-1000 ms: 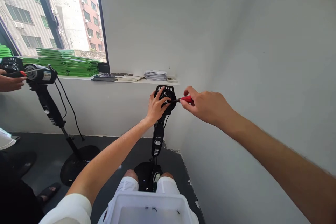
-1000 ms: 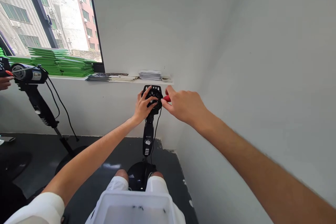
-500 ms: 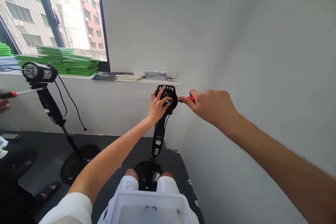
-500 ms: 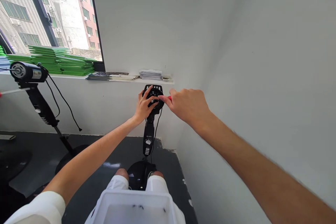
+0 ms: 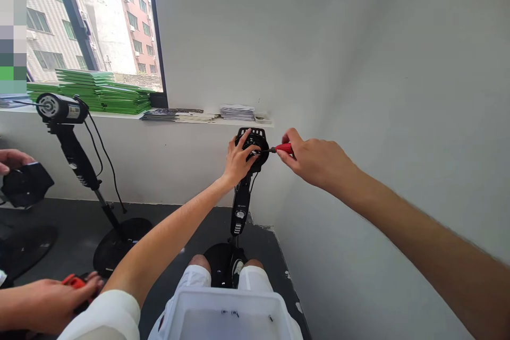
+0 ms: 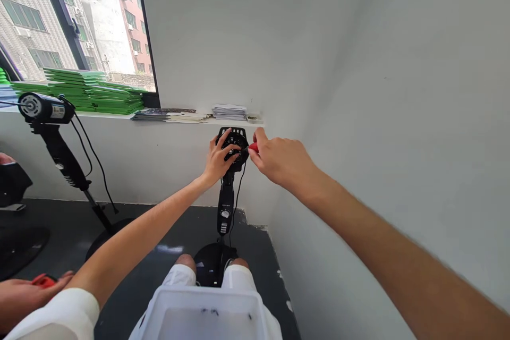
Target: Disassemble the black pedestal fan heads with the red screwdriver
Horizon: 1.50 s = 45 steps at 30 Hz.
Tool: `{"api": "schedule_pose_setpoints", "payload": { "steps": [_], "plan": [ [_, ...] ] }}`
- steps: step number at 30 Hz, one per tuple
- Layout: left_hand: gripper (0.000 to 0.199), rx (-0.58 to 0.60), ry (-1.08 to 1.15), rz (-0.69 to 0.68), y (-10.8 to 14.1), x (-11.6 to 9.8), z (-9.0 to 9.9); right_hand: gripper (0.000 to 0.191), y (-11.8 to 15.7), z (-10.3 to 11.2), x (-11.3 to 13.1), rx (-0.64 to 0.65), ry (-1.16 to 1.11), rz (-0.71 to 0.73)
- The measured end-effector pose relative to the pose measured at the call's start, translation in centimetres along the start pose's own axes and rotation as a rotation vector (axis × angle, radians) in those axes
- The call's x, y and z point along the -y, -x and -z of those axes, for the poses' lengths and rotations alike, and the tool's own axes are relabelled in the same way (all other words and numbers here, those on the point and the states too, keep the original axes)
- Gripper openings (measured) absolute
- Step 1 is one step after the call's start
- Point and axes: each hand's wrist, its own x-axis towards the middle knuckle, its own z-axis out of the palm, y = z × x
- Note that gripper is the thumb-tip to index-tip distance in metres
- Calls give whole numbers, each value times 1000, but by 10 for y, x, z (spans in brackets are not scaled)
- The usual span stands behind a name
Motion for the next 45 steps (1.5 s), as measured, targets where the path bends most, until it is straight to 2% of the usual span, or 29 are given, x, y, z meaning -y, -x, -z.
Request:
{"api": "schedule_pose_setpoints", "payload": {
  "steps": [3, 7, 12, 16, 21, 24, 27, 29, 33, 36, 38, 42, 45],
  "plan": [
    [20, -5, 3, 6, 0, -1, 0, 56, 0, 0, -1, -60, 61, -81],
    [20, -4, 6, 6, 0, -2, 0, 39, 0, -1, -2, 15, -57, 1],
    [20, 0, 2, 14, 1, -2, 0, 53, 2, -1, 1, -28, 93, -78],
    [20, -1, 0, 9, 1, -2, 1, 38, 1, 0, 1, 14, -20, -19],
    [20, -5, -1, 7, 2, -1, 1, 50, 0, 0, 0, -40, 70, -61],
    [20, -2, -1, 3, 3, -2, 2, 39, 0, 0, 0, 18, -29, -20],
    [20, -1, -3, 19, 3, -3, 2, 43, 0, 0, 1, 6, 14, -67],
    [20, -5, 0, 17, 3, -3, 3, 53, 0, 0, 2, -8, 70, -123],
    [20, -8, 7, 16, 3, -2, 3, 36, 1, -1, 3, 49, -34, -32],
    [20, -6, -2, 20, 2, -1, 2, 41, 2, -2, 3, 6, 43, -39],
    [19, -11, -7, 11, 2, -1, 1, 51, 3, -2, 3, -34, 107, -75],
    [20, -25, -4, -7, 2, 0, -1, 37, 3, -3, 4, -7, 32, -5],
    [20, -26, -11, -11, 2, 0, -1, 46, 2, -5, 5, -53, 98, -23]
  ]
}}
